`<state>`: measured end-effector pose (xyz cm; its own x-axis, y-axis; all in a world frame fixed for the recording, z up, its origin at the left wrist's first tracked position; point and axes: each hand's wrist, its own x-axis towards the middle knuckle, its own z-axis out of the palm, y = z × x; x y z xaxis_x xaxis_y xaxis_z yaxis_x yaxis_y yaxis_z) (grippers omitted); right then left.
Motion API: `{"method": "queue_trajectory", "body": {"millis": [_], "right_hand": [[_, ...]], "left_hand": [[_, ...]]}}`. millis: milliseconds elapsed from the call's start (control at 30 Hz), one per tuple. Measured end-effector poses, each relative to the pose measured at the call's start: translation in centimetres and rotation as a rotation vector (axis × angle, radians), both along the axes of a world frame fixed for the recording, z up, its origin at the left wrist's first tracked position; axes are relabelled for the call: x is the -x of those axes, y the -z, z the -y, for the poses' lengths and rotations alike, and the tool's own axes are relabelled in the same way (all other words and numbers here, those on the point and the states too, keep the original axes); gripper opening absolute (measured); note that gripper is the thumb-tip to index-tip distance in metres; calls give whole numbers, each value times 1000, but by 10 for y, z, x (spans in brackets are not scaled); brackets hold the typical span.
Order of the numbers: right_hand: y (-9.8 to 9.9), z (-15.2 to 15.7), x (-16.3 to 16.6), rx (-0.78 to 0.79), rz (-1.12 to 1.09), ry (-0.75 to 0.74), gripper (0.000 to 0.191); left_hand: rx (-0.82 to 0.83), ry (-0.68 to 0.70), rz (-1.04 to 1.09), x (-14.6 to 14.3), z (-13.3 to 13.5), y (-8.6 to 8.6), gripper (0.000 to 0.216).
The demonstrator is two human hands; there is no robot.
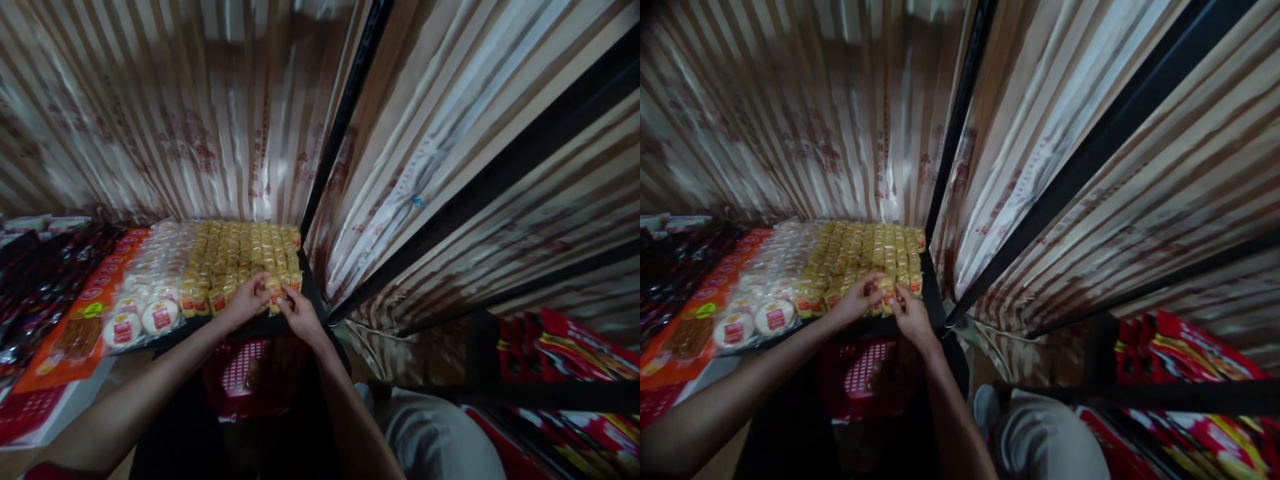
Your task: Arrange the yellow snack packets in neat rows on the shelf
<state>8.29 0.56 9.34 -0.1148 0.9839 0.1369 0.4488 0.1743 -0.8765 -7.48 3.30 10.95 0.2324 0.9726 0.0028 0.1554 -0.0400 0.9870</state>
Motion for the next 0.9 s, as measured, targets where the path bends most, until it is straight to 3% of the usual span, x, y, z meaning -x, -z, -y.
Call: {"method": "queue_trajectory", "body": {"millis": [200, 433, 633, 900], "right_hand": [[-6, -34, -8, -214, -54, 331, 50], [-10, -81, -25, -123, -169, 509, 52], [17, -118, -38, -102, -352, 540, 60], [53, -145, -49, -50, -441, 540, 60]], "left_hand": [[-262, -63, -236, -28, -55, -29, 38], [-376, -104, -391, -73, -130, -50, 39], [-357, -69, -535, -110, -172, -41, 37], [-430, 10, -814, -119, -189, -10, 34]]}}
